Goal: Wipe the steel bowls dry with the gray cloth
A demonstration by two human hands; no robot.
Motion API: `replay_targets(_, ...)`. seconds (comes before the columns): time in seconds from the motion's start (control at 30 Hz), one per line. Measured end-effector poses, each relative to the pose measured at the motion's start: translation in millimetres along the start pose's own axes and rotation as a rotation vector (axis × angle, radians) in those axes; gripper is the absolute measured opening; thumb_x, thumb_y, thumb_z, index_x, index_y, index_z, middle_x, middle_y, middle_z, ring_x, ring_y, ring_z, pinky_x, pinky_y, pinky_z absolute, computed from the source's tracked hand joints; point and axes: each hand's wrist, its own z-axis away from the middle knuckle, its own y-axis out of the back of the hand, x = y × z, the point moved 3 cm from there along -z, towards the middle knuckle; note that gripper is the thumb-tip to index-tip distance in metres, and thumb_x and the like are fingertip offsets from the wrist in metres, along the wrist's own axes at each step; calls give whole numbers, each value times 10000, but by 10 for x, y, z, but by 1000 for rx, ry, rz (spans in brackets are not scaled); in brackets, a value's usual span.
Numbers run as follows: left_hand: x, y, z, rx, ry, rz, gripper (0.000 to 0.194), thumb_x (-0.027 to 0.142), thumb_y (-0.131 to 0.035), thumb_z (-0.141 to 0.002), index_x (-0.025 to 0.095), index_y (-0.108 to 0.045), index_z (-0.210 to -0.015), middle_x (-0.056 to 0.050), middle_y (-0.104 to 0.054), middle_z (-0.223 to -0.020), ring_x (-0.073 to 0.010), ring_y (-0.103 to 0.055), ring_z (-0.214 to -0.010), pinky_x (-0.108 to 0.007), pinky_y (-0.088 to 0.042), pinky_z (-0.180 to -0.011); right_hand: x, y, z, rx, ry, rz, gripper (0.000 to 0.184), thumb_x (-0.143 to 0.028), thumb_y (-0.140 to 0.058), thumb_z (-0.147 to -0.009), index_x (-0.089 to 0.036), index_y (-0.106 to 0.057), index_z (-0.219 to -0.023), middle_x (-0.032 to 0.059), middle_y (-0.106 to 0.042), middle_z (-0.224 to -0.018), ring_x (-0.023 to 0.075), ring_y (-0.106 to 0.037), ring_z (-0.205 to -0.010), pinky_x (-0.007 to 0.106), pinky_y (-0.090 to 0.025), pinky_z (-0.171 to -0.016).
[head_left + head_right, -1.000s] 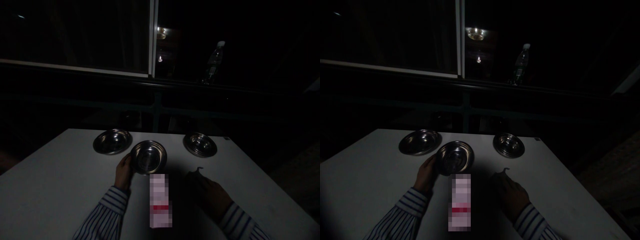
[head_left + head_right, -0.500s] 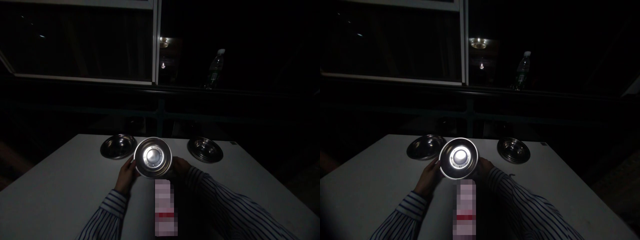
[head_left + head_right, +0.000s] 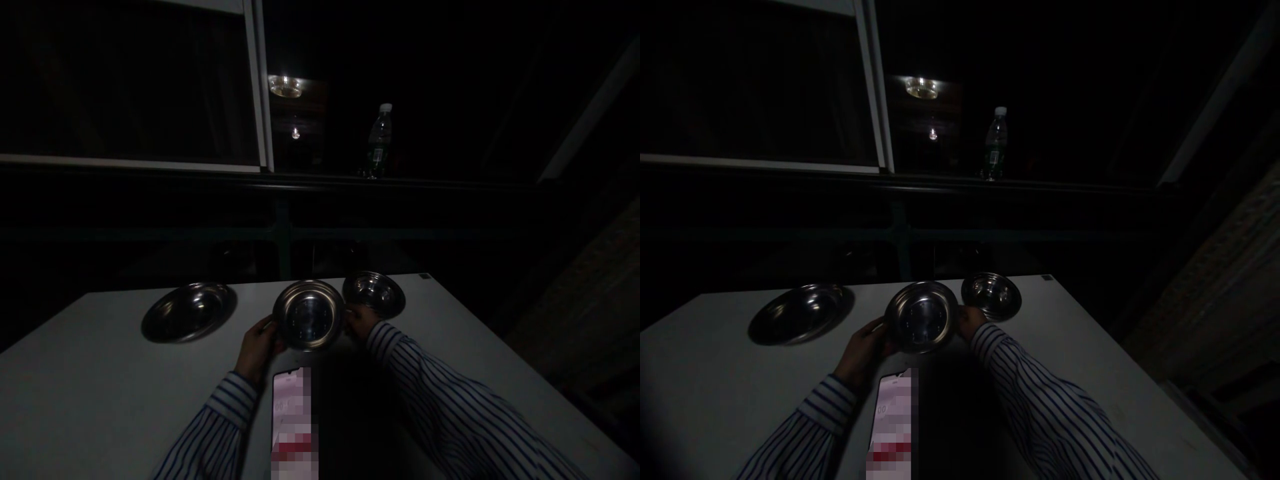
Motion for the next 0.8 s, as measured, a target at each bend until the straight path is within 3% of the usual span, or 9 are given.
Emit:
replay_targets(0.3,-82,-89,-16,22,11,-29,350,140,-552,-713,101,-555,-1061,-65,-649,-680,-142,-607,-535,-292,-510,-558,85,-31,-106,-98,-53,93,183,-93,-471,-772,-100,-621,-876,25,-605,-589,84,-529,-463,172,-386,-445)
replay_targets(0.43,-104,-100,16,14,-15,-99,362,190,-552,-709,92,-548,-1058,-70,-652,-689,-147,-607,-545,-293,-501,-574,50,100,-42,-42,-27,143,180,-92,-523,-722,-89,-632,-866,81,-643,-722,147,-592,-635,229,-433,-576)
replay_targets(0.53,15,-50,15,-14,-88,-374,401,316,-531,-720,69,-569,-1033,-105,-662,-718,-186,-619,-601,-310,-489,-584,59,381,-21,53,3,142,233,-133,-492,-749,-116,-630,-937,83,-657,-816,165,-596,-777,249,-431,-701)
replay_targets(0.67,385,-19,-42,178,-289,-917,492,397,-480,-728,57,-565,-1074,-165,-657,-907,-259,-607,-860,-356,-450,-755,250,984,-89,362,3,26,272,-176,-461,-764,-126,-633,-969,64,-669,-835,166,-597,-827,244,-435,-734)
replay_targets(0.73,552,-171,-89,178,-387,-986,463,389,-425,-757,74,-577,-1060,-154,-646,-975,-240,-597,-900,-326,-434,-793,418,1264,-146,485,-43,-67,289,-201,-438,-781,-113,-626,-982,71,-667,-868,156,-603,-781,233,-446,-686)
replay_targets(0.8,659,-460,-141,101,-500,-1027,416,372,-390,-774,110,-607,-1014,-121,-646,-1008,-215,-583,-943,-289,-423,-815,597,1456,-207,525,-112,-126,323,-226,-399,-808,-91,-605,-1016,87,-664,-883,143,-603,-696,227,-448,-620)
